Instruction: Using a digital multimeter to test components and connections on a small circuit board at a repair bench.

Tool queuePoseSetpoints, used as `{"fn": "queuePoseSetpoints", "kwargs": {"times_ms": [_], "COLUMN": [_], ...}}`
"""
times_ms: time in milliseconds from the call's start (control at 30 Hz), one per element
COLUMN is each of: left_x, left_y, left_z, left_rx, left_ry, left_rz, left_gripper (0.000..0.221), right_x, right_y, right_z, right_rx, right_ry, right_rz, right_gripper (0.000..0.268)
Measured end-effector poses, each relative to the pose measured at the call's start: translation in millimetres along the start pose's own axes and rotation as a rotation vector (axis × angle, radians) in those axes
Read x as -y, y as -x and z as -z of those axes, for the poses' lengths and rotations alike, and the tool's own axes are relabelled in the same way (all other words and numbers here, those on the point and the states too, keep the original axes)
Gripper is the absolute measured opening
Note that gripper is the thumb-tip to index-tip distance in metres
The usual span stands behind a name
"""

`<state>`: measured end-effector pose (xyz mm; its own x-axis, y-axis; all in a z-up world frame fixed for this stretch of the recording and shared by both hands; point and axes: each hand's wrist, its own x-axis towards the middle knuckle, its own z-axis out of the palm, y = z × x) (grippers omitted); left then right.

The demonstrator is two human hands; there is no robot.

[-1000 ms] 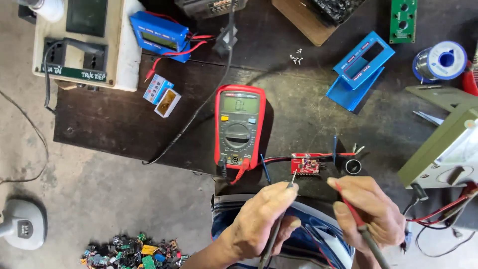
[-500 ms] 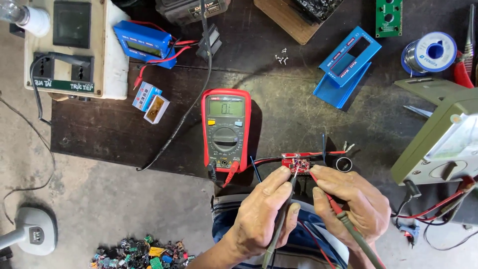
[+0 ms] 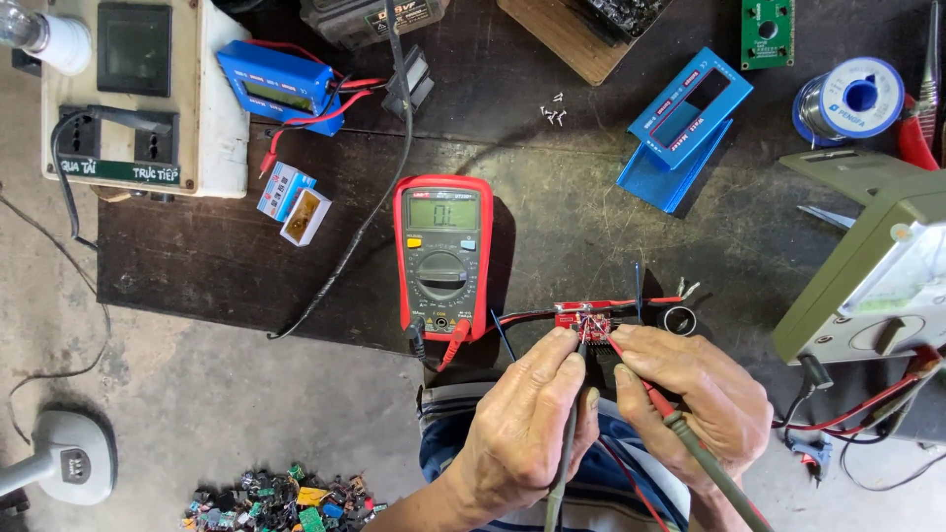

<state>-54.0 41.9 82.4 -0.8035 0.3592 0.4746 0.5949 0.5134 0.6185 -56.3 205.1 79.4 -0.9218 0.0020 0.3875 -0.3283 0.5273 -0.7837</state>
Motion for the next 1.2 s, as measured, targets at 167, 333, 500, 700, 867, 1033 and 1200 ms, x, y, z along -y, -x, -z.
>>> {"fn": "queuePoseSetpoints", "kwargs": {"times_ms": [167,333,500,700,867,1033,1200], "left_x": [-2.0,-1.8,-1.8,-1.7,-1.9,-2.1,-1.4], "left_y": [0.6,0.8,0.5,3.0,1.3,0.0,2.1], "left_z": [-2.7,-4.7,-6.3,-8.5,-7.9,-7.2,-7.9], "left_rx": [0.001,-0.012,-0.022,-0.030,-0.038,-0.042,-0.034], "left_ry": [-0.041,-0.049,-0.063,-0.076,-0.079,-0.075,-0.055], "left_rz": [0.010,0.006,0.005,0.011,0.012,0.008,0.014], "left_gripper": [0.024,0.024,0.023,0.023,0.024,0.023,0.024], "right_x": [-0.1,1.5,-0.5,-2.9,-3.4,-3.3,-3.2], "right_y": [-0.5,-0.9,0.0,2.3,2.7,2.7,1.8], "right_z": [-1.3,-0.4,-1.0,-3.0,-3.5,-3.8,-3.3], "right_rx": [-0.009,0.003,0.008,-0.012,-0.006,-0.006,0.003], "right_ry": [-0.006,-0.005,-0.006,-0.016,-0.018,-0.014,-0.015], "right_rz": [0.000,-0.021,-0.018,-0.016,-0.017,-0.012,-0.001], "right_gripper": [0.006,0.005,0.006,0.006,0.006,0.006,0.007]}}
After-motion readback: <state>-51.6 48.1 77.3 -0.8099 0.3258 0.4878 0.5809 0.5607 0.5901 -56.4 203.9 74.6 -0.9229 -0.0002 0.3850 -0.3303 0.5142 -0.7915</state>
